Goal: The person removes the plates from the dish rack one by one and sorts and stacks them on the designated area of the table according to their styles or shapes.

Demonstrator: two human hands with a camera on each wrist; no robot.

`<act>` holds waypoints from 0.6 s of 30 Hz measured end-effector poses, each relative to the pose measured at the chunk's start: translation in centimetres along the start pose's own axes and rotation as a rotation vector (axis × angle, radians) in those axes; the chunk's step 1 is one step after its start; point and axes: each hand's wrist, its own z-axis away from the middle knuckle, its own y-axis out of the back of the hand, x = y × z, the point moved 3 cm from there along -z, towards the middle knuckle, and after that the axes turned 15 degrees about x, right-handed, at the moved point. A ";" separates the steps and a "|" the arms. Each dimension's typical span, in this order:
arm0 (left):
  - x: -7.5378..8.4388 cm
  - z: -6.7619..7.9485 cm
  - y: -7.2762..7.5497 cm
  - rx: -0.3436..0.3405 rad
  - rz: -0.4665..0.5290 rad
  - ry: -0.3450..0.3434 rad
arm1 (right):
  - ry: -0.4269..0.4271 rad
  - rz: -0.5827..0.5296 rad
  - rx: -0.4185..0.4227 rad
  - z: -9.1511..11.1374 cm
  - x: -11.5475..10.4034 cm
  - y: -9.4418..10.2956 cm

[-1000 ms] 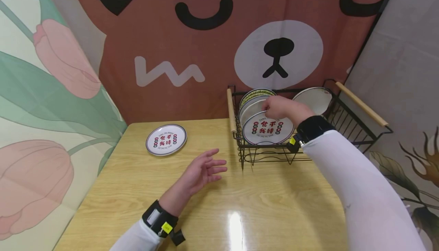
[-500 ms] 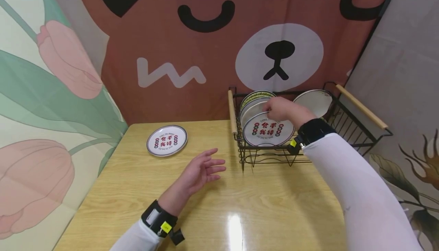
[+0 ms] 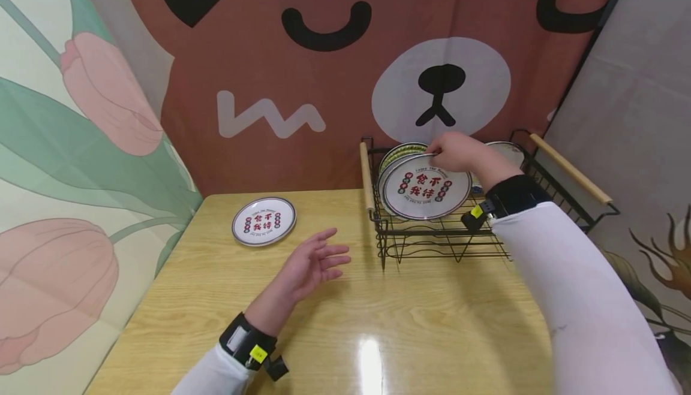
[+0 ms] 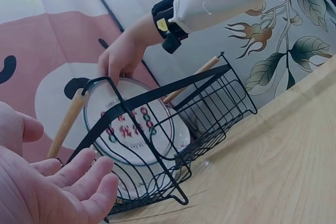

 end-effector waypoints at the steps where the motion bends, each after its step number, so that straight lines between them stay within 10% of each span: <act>1: 0.1 0.0 0.1 0.002 0.000 -0.001 | -0.005 -0.003 0.004 0.0 0.0 0.5; 18: 1.8 0.1 1.0 0.022 0.066 -0.036 | -0.272 -0.401 0.222 0.8 0.1 4.8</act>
